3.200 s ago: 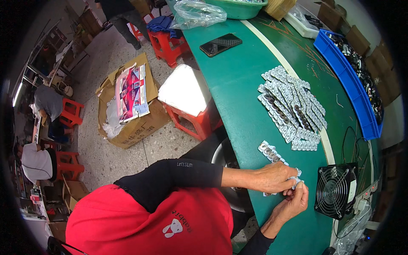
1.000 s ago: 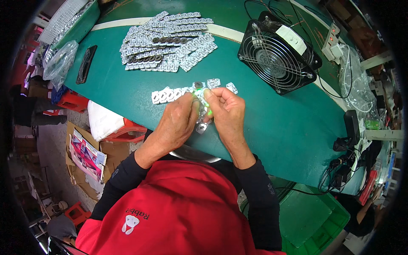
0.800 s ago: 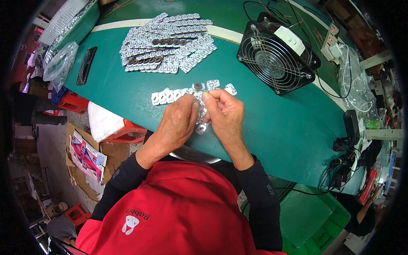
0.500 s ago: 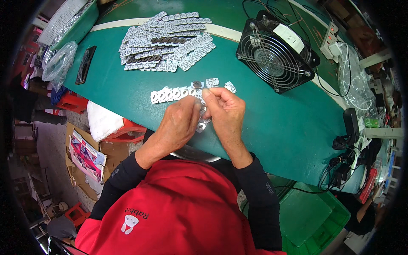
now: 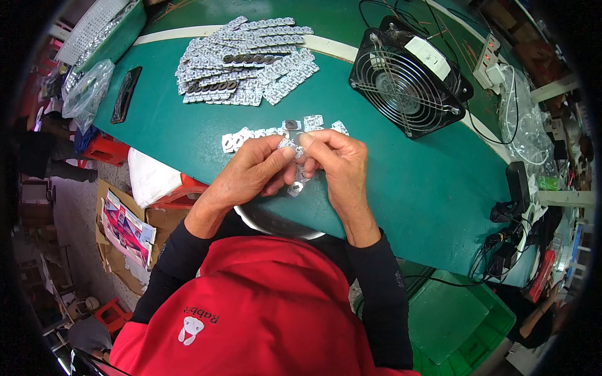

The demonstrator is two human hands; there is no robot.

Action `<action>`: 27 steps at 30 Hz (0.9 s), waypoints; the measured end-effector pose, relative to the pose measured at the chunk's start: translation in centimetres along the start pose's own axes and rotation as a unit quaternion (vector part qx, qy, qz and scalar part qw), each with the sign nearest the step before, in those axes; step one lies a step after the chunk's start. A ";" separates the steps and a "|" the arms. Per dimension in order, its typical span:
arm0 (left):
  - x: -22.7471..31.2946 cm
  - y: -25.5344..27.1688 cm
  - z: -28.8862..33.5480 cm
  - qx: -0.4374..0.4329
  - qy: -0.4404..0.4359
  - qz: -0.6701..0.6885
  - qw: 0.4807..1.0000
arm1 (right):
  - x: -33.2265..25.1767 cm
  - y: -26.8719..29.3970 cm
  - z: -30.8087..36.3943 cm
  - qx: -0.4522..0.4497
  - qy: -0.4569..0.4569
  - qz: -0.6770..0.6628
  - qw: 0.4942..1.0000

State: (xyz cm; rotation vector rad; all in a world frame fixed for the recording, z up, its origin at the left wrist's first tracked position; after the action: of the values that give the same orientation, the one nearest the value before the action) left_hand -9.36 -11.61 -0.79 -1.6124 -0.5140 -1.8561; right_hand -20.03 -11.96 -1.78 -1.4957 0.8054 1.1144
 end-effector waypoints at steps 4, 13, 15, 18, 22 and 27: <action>-0.6 -0.5 0.1 -0.056 0.017 0.056 0.997 | 0.6 -0.6 -0.1 -0.034 -0.016 -0.043 0.998; -0.5 -1.0 0.2 -0.074 0.033 0.085 0.993 | -1.0 -1.1 0.1 -0.029 0.058 0.101 0.993; -0.7 -0.9 0.4 -0.069 0.030 0.078 0.994 | -0.8 -1.3 0.1 -0.033 0.050 0.112 0.992; -0.7 0.1 0.7 -0.027 0.048 -0.013 0.998 | -0.7 -1.3 -0.1 -0.030 0.051 0.143 0.988; -0.2 0.9 1.0 0.013 0.070 -0.148 0.987 | 1.2 -0.4 -0.2 -0.006 -0.026 0.054 0.998; 1.5 0.8 1.2 0.070 -0.020 -0.287 0.955 | 1.8 -0.8 -0.2 -0.003 -0.048 0.035 0.998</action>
State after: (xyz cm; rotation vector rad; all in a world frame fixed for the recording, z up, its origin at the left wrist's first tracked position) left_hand -8.02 -11.65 0.80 -1.5066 -1.2084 -2.1289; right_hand -18.71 -11.84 -3.17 -1.4167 0.7933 1.2315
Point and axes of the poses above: each hand's wrist, its own z-axis away from the middle knuckle, its own y-axis out of the back of the hand, x = y × z, the point moved 10 cm from there along -z, towards the middle knuckle, and after that the axes turned 15 degrees about -x, right-handed, at the moved point
